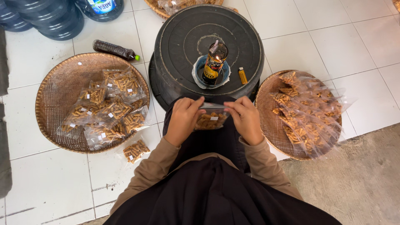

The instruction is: The person sits on the floor and seals clear plastic bags filled with snack sticks by passing each bag's open top over a lit candle flame to melt it closed, then places the sealed bag on a woven tray with other finished bags.

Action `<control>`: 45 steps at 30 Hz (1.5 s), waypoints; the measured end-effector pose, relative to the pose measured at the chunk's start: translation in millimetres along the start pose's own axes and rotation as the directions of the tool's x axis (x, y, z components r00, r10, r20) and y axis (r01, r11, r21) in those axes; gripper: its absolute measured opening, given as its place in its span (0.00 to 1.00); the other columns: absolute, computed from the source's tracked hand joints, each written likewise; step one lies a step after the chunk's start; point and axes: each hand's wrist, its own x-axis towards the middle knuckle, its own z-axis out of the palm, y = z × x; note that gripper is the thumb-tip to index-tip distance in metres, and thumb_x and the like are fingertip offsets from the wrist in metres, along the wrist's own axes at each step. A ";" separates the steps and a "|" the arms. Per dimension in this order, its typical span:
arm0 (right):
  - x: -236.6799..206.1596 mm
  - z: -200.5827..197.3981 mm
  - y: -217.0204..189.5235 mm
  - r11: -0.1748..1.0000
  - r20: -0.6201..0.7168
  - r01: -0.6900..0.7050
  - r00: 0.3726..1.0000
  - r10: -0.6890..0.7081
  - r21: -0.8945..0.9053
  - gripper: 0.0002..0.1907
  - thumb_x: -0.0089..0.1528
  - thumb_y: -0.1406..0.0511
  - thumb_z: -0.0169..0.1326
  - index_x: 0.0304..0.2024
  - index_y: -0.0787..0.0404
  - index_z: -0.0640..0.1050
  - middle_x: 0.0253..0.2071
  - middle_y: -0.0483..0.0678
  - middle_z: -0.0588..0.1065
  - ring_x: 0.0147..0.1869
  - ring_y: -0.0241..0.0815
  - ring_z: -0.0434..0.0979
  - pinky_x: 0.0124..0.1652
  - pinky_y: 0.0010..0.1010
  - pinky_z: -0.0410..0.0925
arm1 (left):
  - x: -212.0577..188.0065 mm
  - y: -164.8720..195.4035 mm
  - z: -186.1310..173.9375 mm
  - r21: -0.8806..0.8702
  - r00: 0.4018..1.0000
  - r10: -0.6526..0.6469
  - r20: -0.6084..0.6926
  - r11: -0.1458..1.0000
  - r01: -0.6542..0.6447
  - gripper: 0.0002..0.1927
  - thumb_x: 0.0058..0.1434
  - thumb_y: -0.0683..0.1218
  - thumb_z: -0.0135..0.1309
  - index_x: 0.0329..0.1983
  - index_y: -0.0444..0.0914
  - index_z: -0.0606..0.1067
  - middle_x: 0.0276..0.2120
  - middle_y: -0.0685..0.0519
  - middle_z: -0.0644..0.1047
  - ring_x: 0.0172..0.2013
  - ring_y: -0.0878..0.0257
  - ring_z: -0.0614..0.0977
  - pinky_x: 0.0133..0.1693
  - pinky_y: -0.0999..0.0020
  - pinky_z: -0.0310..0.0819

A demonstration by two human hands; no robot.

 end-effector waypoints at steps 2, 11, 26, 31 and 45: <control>-2.0 -10.4 -6.2 0.995 -0.005 0.078 0.997 -0.078 0.056 0.08 0.60 0.71 0.63 0.42 0.60 0.83 0.38 0.49 0.72 0.38 0.40 0.74 0.36 0.28 0.67 | 1.9 7.0 -7.9 0.020 0.998 0.053 -0.024 0.998 -0.052 0.11 0.56 0.43 0.65 0.43 0.38 0.81 0.33 0.50 0.74 0.37 0.53 0.77 0.45 0.58 0.73; 8.1 -43.0 19.0 0.796 0.556 -0.428 0.819 0.142 0.427 0.06 0.61 0.66 0.65 0.34 0.64 0.84 0.26 0.39 0.74 0.29 0.27 0.67 0.28 0.23 0.59 | -7.2 -0.9 -25.4 -0.346 0.825 -0.271 0.496 0.810 0.474 0.09 0.63 0.45 0.60 0.44 0.38 0.84 0.28 0.53 0.76 0.28 0.64 0.77 0.32 0.69 0.72; 53.7 39.0 115.8 0.830 0.791 -0.519 0.588 0.171 0.206 0.09 0.59 0.63 0.64 0.33 0.64 0.84 0.23 0.41 0.75 0.27 0.29 0.71 0.27 0.23 0.64 | 5.6 -91.0 61.2 -0.121 0.741 -0.276 0.612 0.893 0.433 0.09 0.60 0.48 0.61 0.38 0.39 0.84 0.26 0.51 0.84 0.28 0.62 0.86 0.34 0.67 0.78; 59.8 40.2 109.5 0.911 0.731 -0.297 0.683 -0.007 0.286 0.11 0.58 0.63 0.65 0.38 0.64 0.84 0.29 0.41 0.79 0.33 0.29 0.74 0.35 0.24 0.68 | 14.2 -87.6 62.5 -0.085 0.722 -0.320 0.614 0.882 0.463 0.08 0.60 0.49 0.61 0.37 0.40 0.84 0.25 0.53 0.83 0.27 0.61 0.86 0.33 0.67 0.79; 77.1 48.4 86.5 0.915 0.754 -0.367 0.646 0.119 0.170 0.11 0.59 0.63 0.65 0.36 0.66 0.85 0.25 0.44 0.78 0.31 0.30 0.71 0.33 0.25 0.67 | 29.0 -84.3 58.5 -0.167 0.748 -0.254 0.613 0.884 0.437 0.08 0.59 0.46 0.61 0.37 0.38 0.84 0.27 0.51 0.84 0.28 0.62 0.87 0.34 0.68 0.79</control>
